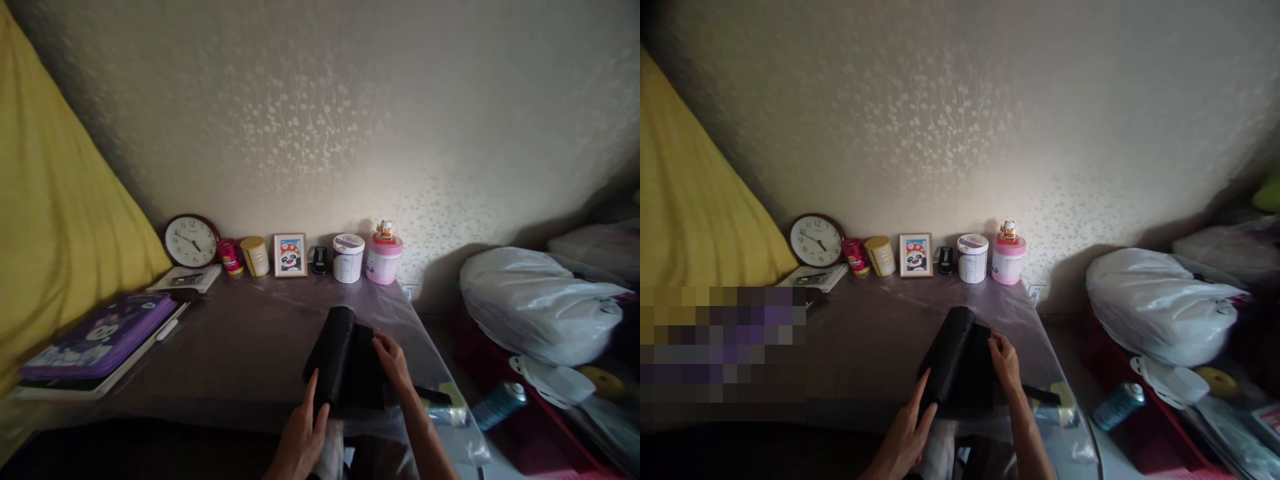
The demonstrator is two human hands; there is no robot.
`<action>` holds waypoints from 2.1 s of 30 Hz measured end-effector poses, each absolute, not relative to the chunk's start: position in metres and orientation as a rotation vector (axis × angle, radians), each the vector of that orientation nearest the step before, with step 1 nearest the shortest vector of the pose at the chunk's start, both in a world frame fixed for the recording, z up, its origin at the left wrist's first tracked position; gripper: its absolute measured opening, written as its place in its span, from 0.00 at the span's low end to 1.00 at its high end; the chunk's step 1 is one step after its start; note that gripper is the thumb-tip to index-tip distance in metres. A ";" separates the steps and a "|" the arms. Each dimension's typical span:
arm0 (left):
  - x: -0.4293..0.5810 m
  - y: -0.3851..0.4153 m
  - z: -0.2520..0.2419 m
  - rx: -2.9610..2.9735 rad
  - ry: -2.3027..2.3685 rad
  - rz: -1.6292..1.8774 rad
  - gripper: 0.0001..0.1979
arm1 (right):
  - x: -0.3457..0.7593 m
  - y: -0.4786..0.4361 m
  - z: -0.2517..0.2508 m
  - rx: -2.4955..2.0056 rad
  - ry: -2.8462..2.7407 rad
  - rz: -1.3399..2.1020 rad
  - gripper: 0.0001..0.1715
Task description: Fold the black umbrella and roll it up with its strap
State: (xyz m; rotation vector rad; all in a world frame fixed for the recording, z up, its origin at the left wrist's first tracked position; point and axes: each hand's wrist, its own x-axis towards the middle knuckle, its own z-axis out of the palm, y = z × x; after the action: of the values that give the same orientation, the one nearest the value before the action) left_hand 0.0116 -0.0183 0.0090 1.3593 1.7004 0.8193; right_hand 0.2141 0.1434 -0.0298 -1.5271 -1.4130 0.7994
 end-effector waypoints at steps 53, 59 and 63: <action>0.001 -0.008 -0.028 1.302 1.639 1.026 0.30 | 0.116 0.105 0.019 -1.074 -2.036 0.814 0.18; 0.002 -0.013 -0.014 1.382 1.609 1.039 0.36 | 0.115 0.087 0.020 -0.995 -2.157 0.641 0.18; 0.001 -0.013 -0.010 1.511 1.558 0.962 0.36 | 0.114 0.082 0.020 -0.995 -2.189 0.576 0.18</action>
State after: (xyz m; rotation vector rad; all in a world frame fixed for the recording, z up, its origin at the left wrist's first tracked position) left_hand 0.0008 -0.0129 -0.0102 1.5105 1.5583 0.9623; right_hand 0.1142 0.0815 0.0204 -0.9948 -2.1886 0.5762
